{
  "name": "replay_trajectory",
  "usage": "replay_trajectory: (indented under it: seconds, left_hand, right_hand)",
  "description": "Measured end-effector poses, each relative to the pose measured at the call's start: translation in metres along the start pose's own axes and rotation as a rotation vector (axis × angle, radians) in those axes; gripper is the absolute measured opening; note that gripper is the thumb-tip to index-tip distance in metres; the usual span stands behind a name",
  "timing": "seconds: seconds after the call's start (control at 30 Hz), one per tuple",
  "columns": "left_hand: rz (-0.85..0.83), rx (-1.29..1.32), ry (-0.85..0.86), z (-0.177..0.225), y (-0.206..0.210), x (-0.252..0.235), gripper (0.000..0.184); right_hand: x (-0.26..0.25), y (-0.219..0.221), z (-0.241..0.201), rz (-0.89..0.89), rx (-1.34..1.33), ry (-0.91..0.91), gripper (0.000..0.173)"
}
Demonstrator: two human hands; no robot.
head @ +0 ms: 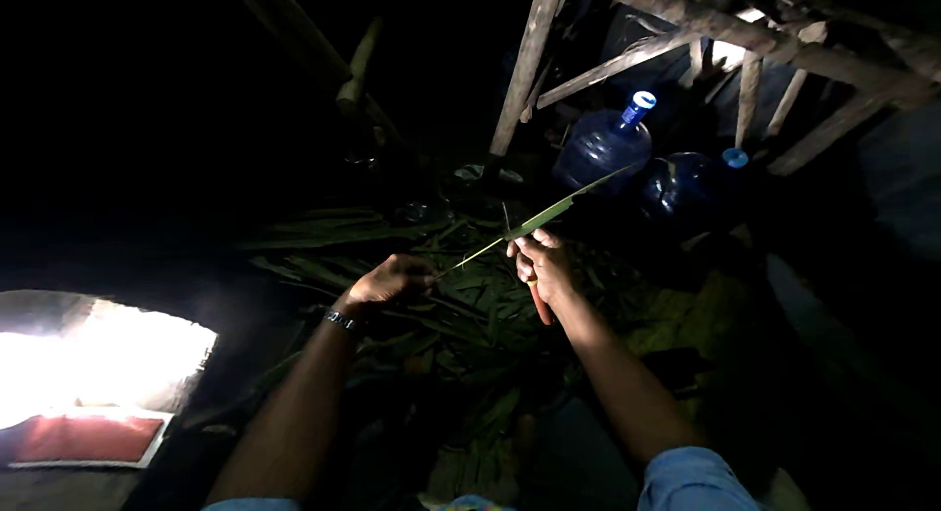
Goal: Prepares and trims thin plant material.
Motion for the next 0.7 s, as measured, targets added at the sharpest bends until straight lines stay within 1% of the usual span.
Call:
replay_trajectory:
  seconds: [0.07, 0.13, 0.2, 0.27, 0.33, 0.4, 0.53, 0.63, 0.7]
  left_hand:
    - [0.010, -0.030, 0.122, 0.001, 0.007, -0.002, 0.010]
    - [0.057, -0.071, 0.221, 0.004, 0.020, -0.005, 0.013]
    - [0.106, -0.111, 0.260, 0.000, 0.030, -0.009, 0.011]
    - [0.151, -0.082, 0.284, -0.008, 0.033, -0.012, 0.007]
    - [0.178, 0.004, 0.260, -0.009, 0.033, -0.014, 0.007]
    - [0.189, 0.053, 0.225, -0.006, 0.033, -0.013, 0.008]
    - [0.140, 0.082, 0.192, -0.001, 0.025, -0.008, 0.011]
    - [0.093, 0.175, 0.129, -0.001, 0.014, -0.006, 0.014]
    - [0.067, 0.155, 0.091, 0.004, 0.008, -0.003, 0.018]
  right_hand:
    - [0.003, 0.011, 0.008, -0.057, 0.046, 0.042, 0.014]
    - [0.011, 0.026, 0.018, -0.119, 0.095, 0.090, 0.013]
    - [0.017, 0.038, 0.025, -0.160, 0.100, 0.110, 0.013]
    - [0.017, 0.042, 0.026, -0.171, 0.093, 0.104, 0.013]
    - [0.013, 0.038, 0.025, -0.161, 0.087, 0.061, 0.014]
    - [0.010, 0.032, 0.020, -0.107, 0.049, 0.036, 0.014]
    - [0.005, 0.012, 0.000, -0.003, -0.025, 0.000, 0.019]
    - [0.003, -0.003, -0.008, -0.004, -0.037, -0.043, 0.024]
    - [0.003, -0.009, -0.011, -0.001, -0.038, -0.043, 0.023]
Point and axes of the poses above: each hand's wrist, its own x-axis away from the middle knuckle, its own y-axis out of the palm, z = x × y, the point moved 1 cm from there along -x, towards the middle knuckle, and after that the axes turned 11 degrees about y, right-handed, at the moved point
